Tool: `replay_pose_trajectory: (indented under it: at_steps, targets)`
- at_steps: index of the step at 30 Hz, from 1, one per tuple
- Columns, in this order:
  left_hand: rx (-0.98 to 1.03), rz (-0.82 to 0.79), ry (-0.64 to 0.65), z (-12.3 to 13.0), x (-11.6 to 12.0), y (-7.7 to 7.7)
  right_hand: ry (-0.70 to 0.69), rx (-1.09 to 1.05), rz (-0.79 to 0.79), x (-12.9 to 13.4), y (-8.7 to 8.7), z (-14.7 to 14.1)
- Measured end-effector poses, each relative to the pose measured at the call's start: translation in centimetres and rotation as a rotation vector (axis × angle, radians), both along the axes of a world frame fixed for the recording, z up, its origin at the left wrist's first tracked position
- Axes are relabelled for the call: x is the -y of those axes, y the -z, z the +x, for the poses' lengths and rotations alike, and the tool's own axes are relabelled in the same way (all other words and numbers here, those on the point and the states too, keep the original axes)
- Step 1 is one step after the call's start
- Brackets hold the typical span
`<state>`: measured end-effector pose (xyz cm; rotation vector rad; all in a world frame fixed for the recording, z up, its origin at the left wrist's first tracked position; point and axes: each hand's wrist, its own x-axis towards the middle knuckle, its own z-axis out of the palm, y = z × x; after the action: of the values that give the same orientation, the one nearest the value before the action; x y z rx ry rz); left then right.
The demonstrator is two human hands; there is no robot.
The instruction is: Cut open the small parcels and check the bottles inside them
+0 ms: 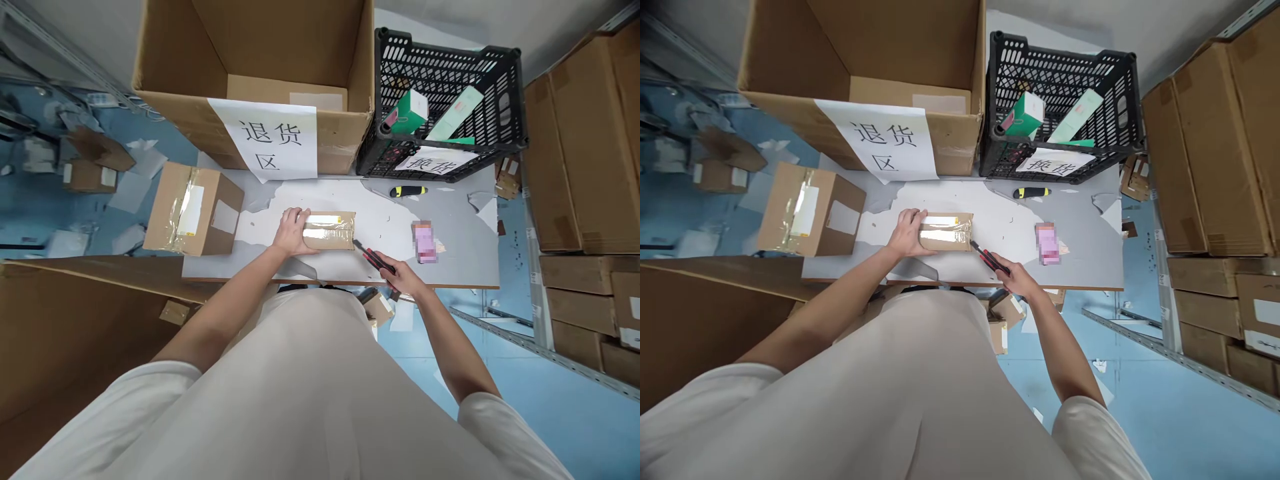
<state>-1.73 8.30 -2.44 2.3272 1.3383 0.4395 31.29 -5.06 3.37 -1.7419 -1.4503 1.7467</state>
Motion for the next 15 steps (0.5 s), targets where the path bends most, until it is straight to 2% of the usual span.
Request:
replay_pose_trajectory:
  at_steps: [5,10,13,15]
  targets:
    - [-0.008,-0.001,0.022,-0.2,-0.1,0.3,-0.039,0.020,-0.054,0.8,0.3,0.3]
    - [-0.053,-0.023,0.043,-0.4,-0.2,0.4,0.078,0.099,0.055,2.2,0.9,2.0]
    - [-0.124,-0.043,0.034,-0.4,-0.2,-0.3,0.200,0.294,0.163,2.3,2.4,2.7]
    - [-0.172,-0.035,0.029,-0.3,0.1,-0.9,0.204,0.513,0.211,1.9,4.2,2.2]
